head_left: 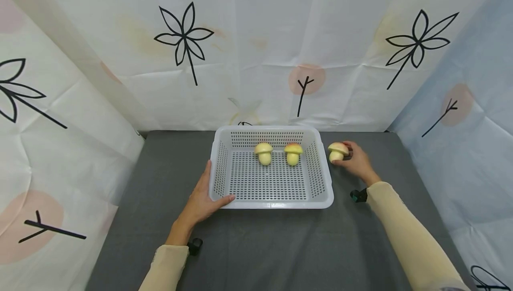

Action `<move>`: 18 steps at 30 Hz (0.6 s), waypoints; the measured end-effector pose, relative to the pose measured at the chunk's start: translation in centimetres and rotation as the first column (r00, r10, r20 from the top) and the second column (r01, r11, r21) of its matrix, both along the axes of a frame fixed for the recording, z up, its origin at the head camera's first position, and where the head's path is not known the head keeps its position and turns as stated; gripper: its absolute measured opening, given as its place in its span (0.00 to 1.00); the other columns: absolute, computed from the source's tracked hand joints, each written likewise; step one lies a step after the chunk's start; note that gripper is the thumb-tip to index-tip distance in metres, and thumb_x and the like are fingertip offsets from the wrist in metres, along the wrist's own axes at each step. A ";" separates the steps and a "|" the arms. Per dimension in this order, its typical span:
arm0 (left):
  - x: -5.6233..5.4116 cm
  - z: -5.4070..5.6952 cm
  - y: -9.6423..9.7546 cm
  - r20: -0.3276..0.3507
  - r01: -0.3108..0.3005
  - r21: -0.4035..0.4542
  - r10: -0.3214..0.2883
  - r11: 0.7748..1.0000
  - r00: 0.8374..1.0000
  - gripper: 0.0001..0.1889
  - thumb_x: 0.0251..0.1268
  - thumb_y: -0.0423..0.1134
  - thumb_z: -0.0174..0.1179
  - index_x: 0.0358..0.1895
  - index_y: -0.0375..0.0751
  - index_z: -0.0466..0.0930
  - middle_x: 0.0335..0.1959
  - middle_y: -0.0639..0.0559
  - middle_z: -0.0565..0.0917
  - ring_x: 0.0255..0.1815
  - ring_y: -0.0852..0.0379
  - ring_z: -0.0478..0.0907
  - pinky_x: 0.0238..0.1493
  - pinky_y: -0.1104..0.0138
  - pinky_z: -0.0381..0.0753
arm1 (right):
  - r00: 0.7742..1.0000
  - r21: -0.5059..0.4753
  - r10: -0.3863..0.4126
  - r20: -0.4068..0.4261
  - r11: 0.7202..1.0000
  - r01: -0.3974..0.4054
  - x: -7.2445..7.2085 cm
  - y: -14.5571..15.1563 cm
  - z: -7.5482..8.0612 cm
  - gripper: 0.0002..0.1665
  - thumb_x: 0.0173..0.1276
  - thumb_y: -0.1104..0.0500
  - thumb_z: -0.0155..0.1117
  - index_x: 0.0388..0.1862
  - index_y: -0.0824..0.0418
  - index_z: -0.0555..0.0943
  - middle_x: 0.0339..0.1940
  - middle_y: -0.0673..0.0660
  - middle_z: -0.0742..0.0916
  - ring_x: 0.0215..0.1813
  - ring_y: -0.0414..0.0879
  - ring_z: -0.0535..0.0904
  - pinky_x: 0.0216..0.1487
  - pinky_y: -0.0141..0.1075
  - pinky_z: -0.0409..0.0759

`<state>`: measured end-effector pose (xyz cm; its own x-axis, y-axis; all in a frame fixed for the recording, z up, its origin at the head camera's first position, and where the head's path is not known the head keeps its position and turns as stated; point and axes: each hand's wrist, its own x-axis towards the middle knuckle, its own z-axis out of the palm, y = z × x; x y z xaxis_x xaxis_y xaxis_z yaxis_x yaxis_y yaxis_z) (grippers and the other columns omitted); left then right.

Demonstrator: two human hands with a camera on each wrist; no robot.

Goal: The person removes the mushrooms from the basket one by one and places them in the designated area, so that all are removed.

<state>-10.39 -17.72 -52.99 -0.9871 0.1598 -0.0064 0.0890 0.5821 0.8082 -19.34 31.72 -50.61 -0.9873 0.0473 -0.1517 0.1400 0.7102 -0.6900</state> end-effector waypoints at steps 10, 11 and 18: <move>0.0 0.0 0.0 -0.007 0.006 0.009 -0.006 1.000 1.000 0.67 0.50 0.65 0.74 0.82 0.67 0.28 0.84 0.52 0.45 0.81 0.42 0.49 0.69 0.35 0.57 | 1.000 0.021 -0.007 -0.001 1.000 0.007 -0.1 -0.1 -1.5 0.51 0.64 0.60 0.75 0.77 0.74 0.57 0.70 0.78 0.69 0.68 0.71 0.66 0.67 0.62 0.63; 0.0 0.0 0.0 -0.008 0.007 0.010 -0.007 1.000 1.000 0.67 0.50 0.65 0.74 0.82 0.66 0.28 0.84 0.52 0.45 0.81 0.42 0.49 0.68 0.35 0.57 | 1.000 0.024 -0.009 -0.004 1.000 0.009 -0.1 -0.1 -1.6 0.51 0.63 0.60 0.76 0.76 0.74 0.57 0.70 0.78 0.69 0.68 0.71 0.66 0.67 0.62 0.63; 0.0 0.2 0.1 -0.003 0.003 0.009 -0.003 1.000 1.000 0.67 0.50 0.65 0.74 0.82 0.65 0.29 0.84 0.50 0.45 0.81 0.40 0.49 0.69 0.35 0.56 | 1.000 0.037 -0.012 -0.028 0.999 0.013 0.0 -0.1 -1.8 0.51 0.63 0.60 0.75 0.76 0.74 0.57 0.69 0.79 0.69 0.68 0.72 0.66 0.67 0.62 0.62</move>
